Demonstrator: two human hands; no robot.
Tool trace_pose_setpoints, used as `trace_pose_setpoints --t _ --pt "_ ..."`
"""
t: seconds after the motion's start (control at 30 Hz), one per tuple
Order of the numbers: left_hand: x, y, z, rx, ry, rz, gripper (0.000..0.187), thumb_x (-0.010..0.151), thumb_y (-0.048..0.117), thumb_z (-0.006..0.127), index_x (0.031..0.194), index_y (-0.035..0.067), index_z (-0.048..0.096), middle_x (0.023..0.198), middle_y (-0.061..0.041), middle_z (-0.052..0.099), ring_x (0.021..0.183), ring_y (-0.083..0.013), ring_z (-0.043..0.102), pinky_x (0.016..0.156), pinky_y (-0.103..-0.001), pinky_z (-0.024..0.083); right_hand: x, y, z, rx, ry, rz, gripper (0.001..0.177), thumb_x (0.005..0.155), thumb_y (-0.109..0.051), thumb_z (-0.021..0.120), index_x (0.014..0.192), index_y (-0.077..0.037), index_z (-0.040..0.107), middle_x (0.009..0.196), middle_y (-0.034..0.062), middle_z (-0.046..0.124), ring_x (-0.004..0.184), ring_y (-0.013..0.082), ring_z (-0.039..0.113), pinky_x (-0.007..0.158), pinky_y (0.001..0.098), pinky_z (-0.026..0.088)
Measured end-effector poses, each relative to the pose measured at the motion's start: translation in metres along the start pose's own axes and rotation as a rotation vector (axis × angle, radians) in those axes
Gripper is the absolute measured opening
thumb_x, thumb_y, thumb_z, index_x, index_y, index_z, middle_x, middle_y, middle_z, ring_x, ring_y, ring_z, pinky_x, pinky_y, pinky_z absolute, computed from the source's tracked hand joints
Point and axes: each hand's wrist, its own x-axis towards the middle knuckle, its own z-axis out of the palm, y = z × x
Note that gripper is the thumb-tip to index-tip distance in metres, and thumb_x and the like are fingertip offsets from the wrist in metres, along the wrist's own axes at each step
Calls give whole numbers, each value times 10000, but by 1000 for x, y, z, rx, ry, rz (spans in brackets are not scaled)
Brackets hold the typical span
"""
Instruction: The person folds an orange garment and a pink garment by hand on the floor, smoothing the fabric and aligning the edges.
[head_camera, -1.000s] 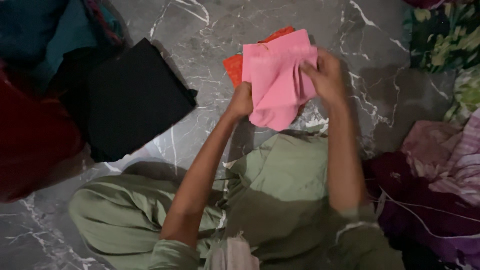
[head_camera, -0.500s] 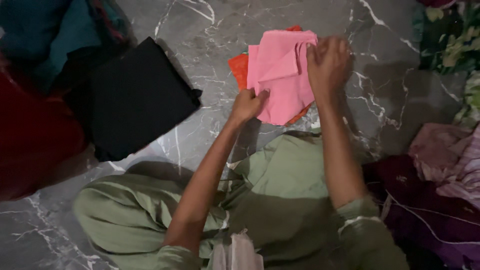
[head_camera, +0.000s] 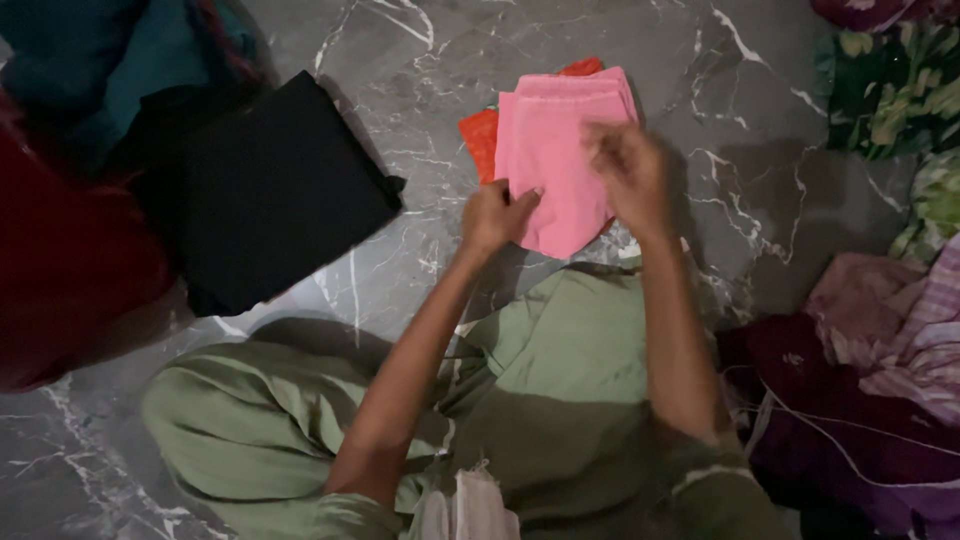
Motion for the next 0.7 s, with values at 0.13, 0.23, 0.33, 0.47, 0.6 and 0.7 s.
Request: trace_pose_setpoints --t 0.13,0.23,0.33,0.47,0.6,0.7 --pt "-7 11 -16 220 289 172 550 800 541 774 1000 33 705 964 -217 725 866 -399 698 674 -533 532 -38 15 0 -945 -42 -270 214 902 -167 797 1064 -85 684 1333 167 667 1262 378 635 1122 480 462" --pt "13 16 -19 358 443 269 652 766 557 811 1090 12 658 1067 -247 692 974 -464 649 767 -544 539 -57 35 -3 -1270 365 -361 534 740 -164 870 1217 -92 640 1371 251 555 1272 467 556 1126 498 390" --pt "38 20 -17 227 361 201 614 745 539 825 1013 9 670 961 -210 733 863 -428 681 762 -527 546 -55 56 -21 -1024 444 -157 802 806 -220 913 1445 17 491 1446 288 506 1309 475 531 1115 502 403" --pt "56 21 -8 158 238 61 438 750 472 801 832 53 704 794 -166 723 782 -384 702 712 -518 544 -48 83 -32 -757 444 115 899 794 -305 906 1456 21 394 1397 278 530 1200 415 598 980 465 511" --pt "54 17 0 60 267 125 415 834 435 762 837 35 652 720 -163 684 702 -392 679 649 -535 497 -40 100 -42 -615 490 186 807 793 -145 862 1480 -8 463 1217 154 673 1035 280 653 897 391 512" --pt "38 17 2 51 354 230 406 901 409 742 872 26 612 711 -162 655 701 -389 655 659 -535 468 -35 96 -40 -314 526 108 676 854 -9 778 1476 -15 513 1253 123 645 1021 181 641 857 297 531"
